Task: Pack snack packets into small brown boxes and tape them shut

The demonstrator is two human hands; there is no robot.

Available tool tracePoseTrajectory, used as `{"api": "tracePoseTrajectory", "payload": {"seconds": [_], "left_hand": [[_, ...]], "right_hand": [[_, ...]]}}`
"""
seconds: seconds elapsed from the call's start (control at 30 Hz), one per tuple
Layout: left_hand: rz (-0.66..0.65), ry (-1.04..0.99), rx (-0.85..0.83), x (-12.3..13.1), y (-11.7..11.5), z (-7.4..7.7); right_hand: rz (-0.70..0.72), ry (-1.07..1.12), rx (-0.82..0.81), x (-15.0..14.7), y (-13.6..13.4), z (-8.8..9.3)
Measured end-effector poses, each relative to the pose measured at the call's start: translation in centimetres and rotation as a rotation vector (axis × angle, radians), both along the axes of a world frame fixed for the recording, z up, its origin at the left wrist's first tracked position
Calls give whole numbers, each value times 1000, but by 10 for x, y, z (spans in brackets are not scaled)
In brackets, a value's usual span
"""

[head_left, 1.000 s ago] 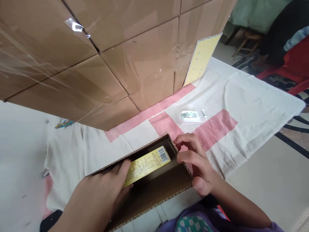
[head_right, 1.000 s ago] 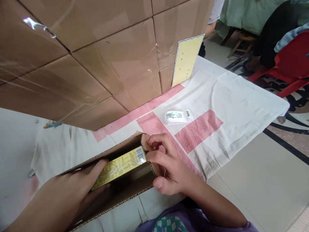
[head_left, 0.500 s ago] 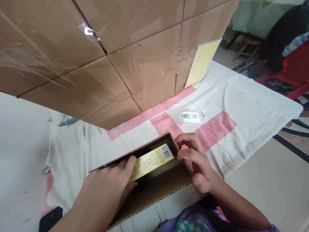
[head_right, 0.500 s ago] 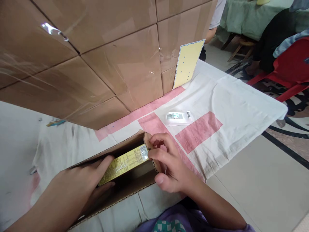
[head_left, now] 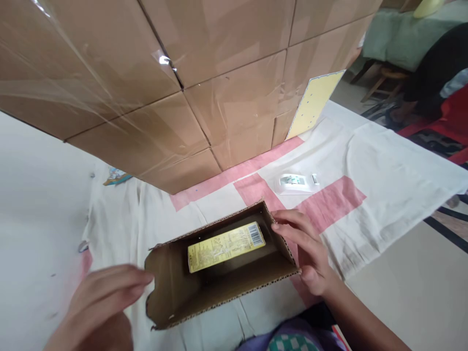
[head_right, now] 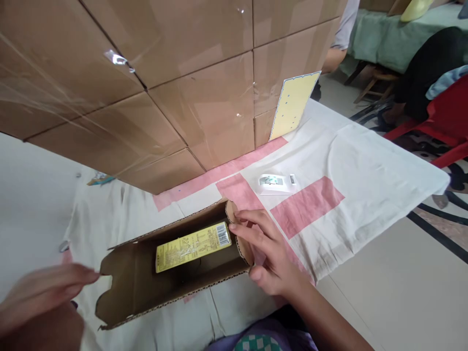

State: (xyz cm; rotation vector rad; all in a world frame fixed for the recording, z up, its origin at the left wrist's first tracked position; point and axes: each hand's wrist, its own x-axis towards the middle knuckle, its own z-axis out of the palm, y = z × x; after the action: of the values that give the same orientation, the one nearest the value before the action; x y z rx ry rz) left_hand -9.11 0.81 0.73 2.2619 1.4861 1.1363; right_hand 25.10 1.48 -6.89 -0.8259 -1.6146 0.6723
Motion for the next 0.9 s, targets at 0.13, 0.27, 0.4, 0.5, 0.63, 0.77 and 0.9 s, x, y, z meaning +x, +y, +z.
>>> {"api": "tracePoseTrajectory", "payload": {"seconds": [0.13, 0.27, 0.4, 0.5, 0.63, 0.77, 0.9], "left_hand": [[55, -150, 211, 12, -28, -53], [-19, -265, -30, 37, -34, -70], [119, -93, 50, 49, -24, -55], [152, 125, 76, 49, -17, -45], [-41, 370, 81, 37, -13, -40], [-167, 567, 219, 36, -11, -39], [-86, 624, 283, 47, -12, -43]], "right_hand": [[46, -154, 50, 1, 5, -3], [73, -267, -16, -2, 4, -1], [-4, -201, -197, -5, 4, 6], [6, -268, -204, -5, 9, 18], [-1, -309, -46, 1, 14, 29], [-93, -352, -16, 33, 28, 27], [-476, -595, -148, 95, 72, 21]]}}
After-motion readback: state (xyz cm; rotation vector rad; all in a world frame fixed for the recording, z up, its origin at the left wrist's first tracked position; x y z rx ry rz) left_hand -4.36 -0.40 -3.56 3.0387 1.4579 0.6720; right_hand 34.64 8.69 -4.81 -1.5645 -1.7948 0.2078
